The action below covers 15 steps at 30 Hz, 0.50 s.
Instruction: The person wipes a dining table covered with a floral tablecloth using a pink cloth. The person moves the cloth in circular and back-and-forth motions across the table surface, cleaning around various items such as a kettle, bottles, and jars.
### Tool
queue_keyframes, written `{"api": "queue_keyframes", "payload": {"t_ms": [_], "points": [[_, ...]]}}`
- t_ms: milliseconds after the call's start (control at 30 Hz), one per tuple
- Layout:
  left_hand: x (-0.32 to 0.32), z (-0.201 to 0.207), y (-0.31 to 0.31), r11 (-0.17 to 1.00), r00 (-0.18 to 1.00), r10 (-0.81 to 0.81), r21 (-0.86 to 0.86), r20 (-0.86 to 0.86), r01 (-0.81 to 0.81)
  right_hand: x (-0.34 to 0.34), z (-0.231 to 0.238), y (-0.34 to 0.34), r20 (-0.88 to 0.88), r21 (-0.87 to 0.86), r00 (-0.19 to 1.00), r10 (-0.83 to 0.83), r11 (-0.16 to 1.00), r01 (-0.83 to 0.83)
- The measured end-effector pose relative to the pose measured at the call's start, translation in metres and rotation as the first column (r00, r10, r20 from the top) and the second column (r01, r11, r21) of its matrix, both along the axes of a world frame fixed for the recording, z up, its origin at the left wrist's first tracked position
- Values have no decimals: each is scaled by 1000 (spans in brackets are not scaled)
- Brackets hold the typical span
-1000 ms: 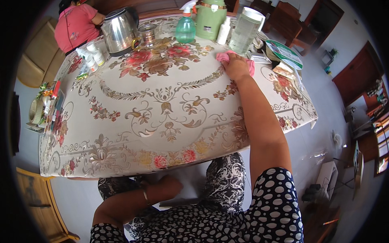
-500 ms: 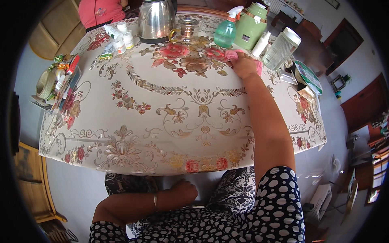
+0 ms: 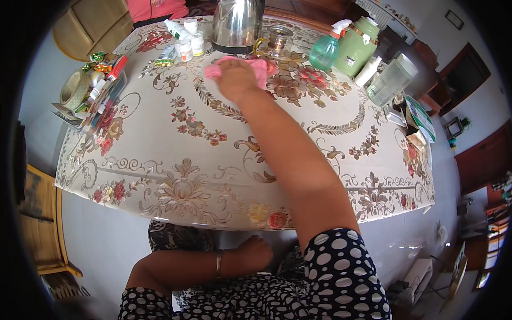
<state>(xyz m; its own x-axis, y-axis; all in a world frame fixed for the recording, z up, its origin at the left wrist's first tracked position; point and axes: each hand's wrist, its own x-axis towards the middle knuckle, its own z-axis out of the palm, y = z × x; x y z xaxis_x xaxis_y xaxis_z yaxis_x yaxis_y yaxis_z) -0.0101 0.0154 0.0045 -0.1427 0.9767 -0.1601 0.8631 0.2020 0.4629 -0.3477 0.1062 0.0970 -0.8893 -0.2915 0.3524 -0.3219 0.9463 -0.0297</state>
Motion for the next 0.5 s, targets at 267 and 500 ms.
{"api": "queue_keyframes", "payload": {"t_ms": [267,500], "points": [[-8,-9,12,901,855,263,204,448,-384,13,-12,-117,-19,-162,941,337,928,-335],[-23,-13,21,917,899,246,215,362,-337,43,3,-64,-48,-166,893,448,878,-449]]}}
